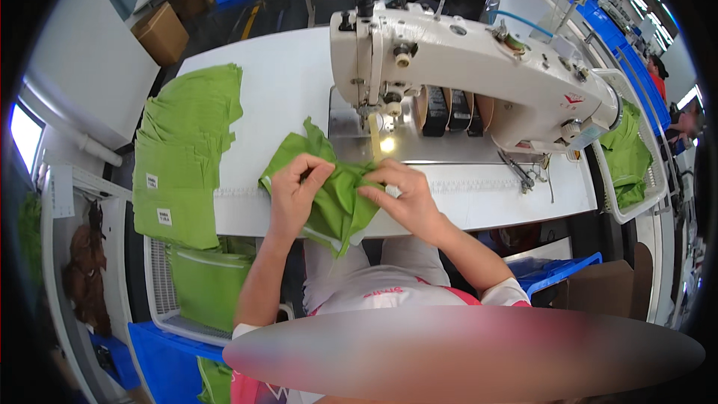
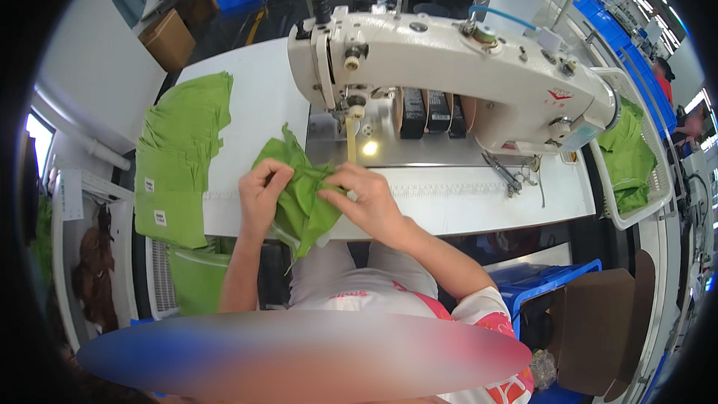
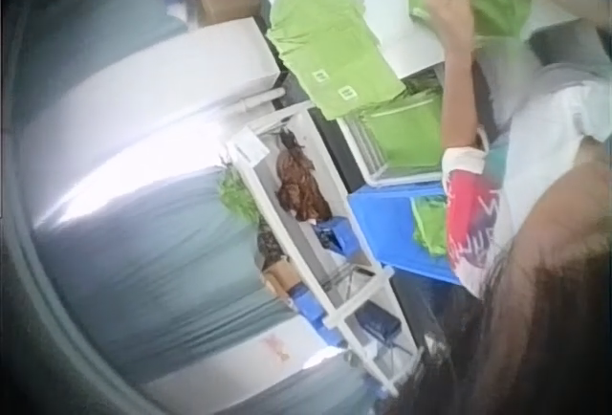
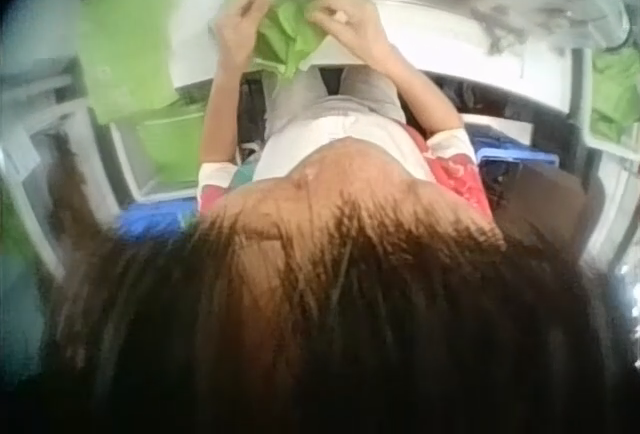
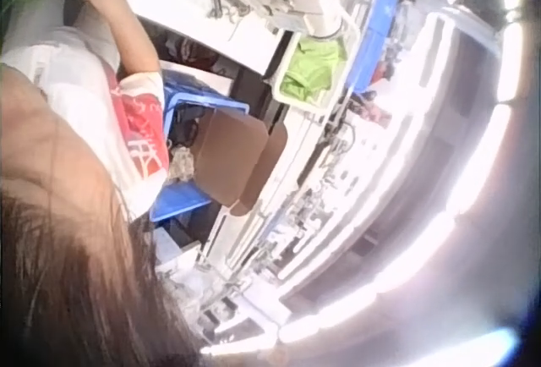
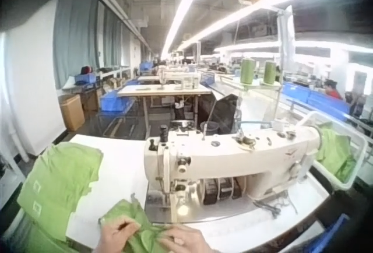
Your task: Sewing green fabric pieces together using an industrial sewing machine to assemble bags or pouches.
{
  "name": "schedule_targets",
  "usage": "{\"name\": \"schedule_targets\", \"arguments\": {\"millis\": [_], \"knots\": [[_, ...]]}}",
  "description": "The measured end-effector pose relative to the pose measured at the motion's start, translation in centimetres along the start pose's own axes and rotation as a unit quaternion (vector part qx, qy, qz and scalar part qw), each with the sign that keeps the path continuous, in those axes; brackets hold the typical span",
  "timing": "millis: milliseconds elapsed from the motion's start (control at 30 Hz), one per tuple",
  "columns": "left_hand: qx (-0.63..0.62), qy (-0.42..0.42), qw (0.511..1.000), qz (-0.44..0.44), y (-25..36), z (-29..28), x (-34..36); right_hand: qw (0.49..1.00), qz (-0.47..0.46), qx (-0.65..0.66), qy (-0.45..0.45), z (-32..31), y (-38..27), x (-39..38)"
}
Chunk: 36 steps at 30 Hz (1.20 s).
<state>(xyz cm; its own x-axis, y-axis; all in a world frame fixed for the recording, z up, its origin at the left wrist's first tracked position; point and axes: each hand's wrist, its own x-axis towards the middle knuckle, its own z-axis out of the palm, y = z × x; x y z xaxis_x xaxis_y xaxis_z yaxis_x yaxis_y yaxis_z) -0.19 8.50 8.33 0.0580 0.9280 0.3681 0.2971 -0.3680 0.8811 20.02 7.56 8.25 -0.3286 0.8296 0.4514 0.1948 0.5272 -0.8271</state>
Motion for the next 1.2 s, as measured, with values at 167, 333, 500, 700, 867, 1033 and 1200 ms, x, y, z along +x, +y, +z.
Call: {"name": "schedule_targets", "arguments": {"millis": [167,333,500,700,867,1033,1200], "knots": [[-0.11,-0.076,0.988,-0.071,1.4,-0.6,0.3,0.995,0.057,0.076,0.019,-0.5,0.0,0.0],[-0.131,-0.069,0.984,-0.096,1.3,-0.5,0.5,0.993,0.063,0.099,0.023,-0.7,0.2,-0.1],[-0.113,-0.077,0.987,-0.083,1.2,-0.8,0.0,0.995,0.056,0.084,0.022,-0.8,0.1,-0.6],[-0.091,-0.069,0.991,-0.067,1.4,-0.9,-0.1,0.995,0.069,0.064,0.025,-0.6,-0.3,-0.8],[-0.061,-0.055,0.996,-0.042,1.6,-1.3,-0.2,0.997,0.061,0.047,0.031,-0.5,-0.4,-0.7],[-0.068,-0.056,0.995,-0.043,1.5,-1.8,-0.3,0.994,0.081,0.035,0.059,-0.4,-0.8,-1.0],[-0.067,-0.052,0.996,-0.037,1.2,-2.4,-0.5,0.986,0.156,0.052,0.0,-1.0,-1.0,-0.7]]}}
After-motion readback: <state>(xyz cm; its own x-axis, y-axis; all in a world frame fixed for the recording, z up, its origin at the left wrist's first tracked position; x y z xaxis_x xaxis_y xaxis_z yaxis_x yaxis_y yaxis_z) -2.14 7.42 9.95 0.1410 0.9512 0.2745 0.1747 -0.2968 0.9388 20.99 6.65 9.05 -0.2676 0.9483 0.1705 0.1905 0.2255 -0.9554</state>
